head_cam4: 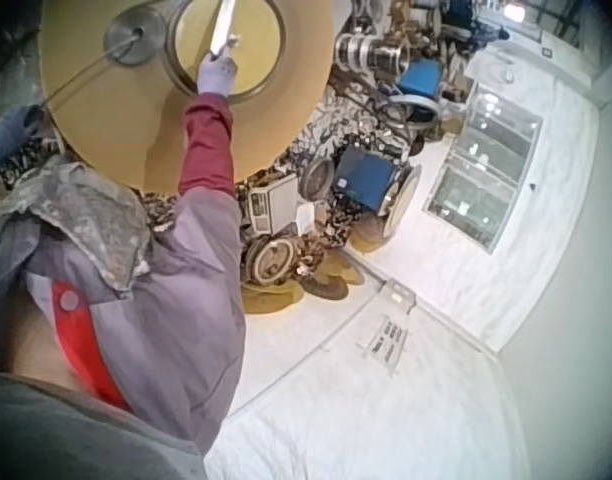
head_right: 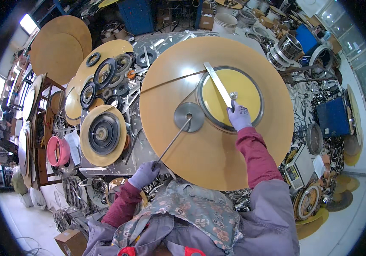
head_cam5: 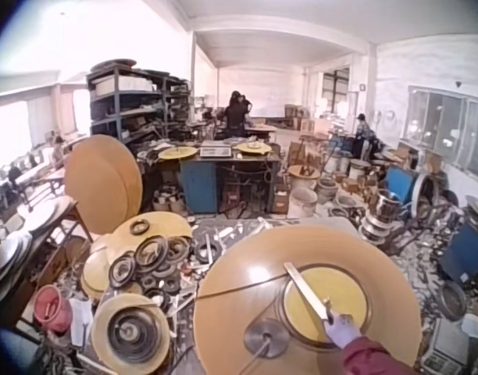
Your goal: The person unpacks a metal part from a plastic bag and places it on a rotating polishing wheel. They then use a long metal rod to press the part against the wheel, moving it back and forth to polish the surface. The person continues this repetitive polishing motion for the duration of the clip.
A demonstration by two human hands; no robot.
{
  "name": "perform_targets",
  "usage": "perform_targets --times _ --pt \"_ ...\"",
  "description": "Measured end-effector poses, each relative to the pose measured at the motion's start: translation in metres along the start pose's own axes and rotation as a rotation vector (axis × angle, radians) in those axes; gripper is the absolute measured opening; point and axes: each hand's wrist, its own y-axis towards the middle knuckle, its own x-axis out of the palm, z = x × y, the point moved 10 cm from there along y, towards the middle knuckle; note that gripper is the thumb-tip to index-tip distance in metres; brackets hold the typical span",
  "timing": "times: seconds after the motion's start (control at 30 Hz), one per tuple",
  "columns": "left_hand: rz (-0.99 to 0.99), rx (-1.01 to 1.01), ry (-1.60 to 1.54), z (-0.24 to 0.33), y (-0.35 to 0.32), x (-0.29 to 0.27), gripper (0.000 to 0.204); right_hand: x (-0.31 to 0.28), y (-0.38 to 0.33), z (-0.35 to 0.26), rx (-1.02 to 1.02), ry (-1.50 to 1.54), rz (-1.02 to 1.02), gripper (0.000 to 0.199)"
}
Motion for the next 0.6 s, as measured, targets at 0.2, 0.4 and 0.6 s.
perform_targets --times 0.2,0.4,0.6 --pt "-0.018 -0.039 -0.017 0.0036 -0.0014 -0.0028 0.029 0.0022 0.0017 0.0013 0.007 -0.018 -0.020 0.038" --pt "-0.022 -0.011 -0.040 0.0046 -0.0020 0.0000 0.029 0.0029 0.0013 -0.0007 -0.003 -0.012 -0.018 0.037" --pt "-0.055 -0.104 -0.011 0.0066 -0.0014 -0.0035 0.029 -0.0016 -0.0006 -0.0041 0.000 -0.025 -0.020 0.035"
